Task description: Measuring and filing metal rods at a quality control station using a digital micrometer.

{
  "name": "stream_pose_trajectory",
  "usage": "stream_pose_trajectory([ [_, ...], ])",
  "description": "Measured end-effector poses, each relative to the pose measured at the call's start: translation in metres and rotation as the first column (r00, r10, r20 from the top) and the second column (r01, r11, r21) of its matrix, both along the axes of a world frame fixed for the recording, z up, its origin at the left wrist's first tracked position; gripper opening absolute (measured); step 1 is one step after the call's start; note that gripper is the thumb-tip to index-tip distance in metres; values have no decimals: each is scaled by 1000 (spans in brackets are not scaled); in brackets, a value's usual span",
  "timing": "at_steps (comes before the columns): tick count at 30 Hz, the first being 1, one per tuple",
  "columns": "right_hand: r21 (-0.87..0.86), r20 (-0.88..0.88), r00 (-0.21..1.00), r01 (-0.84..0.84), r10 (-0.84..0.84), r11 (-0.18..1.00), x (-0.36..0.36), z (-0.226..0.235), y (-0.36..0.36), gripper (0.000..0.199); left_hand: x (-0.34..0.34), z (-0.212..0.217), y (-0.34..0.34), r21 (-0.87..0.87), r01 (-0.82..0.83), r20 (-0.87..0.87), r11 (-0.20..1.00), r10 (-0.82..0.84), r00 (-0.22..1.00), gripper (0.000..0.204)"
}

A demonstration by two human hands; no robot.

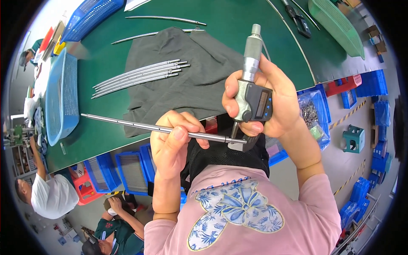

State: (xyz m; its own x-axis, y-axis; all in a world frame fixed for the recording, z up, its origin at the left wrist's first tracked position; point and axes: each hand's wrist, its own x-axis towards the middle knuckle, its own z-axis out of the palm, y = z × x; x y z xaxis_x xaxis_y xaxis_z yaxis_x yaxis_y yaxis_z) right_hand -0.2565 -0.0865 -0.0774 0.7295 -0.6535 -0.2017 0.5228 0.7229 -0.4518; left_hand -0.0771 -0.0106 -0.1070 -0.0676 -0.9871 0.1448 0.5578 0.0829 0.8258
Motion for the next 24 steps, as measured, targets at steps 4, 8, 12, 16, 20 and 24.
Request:
stream_pose_trajectory([
  [4,55,-16,999,-32,33,998,3,1,1,67,1,0,1,1,7,17,1000,-7,1000,19],
  [8,26,-76,997,-25,26,999,5,2,1,66,3,1,2,4,4,29,1000,-5,1000,19],
  [12,15,-68,997,-29,30,999,6,-3,2,67,4,-1,2,1,11,27,1000,-11,1000,20],
  [16,64,-59,997,-38,41,997,6,-5,4,66,4,-2,3,12,14,30,1000,-15,999,20],
  [20,61,-48,998,-39,42,997,5,-5,4,64,4,-3,4,3,1,69,1000,-1,998,20],
  [24,77,-104,995,13,-4,997,8,-1,6,62,4,-4,4,2,-6,82,1000,6,997,19],
])
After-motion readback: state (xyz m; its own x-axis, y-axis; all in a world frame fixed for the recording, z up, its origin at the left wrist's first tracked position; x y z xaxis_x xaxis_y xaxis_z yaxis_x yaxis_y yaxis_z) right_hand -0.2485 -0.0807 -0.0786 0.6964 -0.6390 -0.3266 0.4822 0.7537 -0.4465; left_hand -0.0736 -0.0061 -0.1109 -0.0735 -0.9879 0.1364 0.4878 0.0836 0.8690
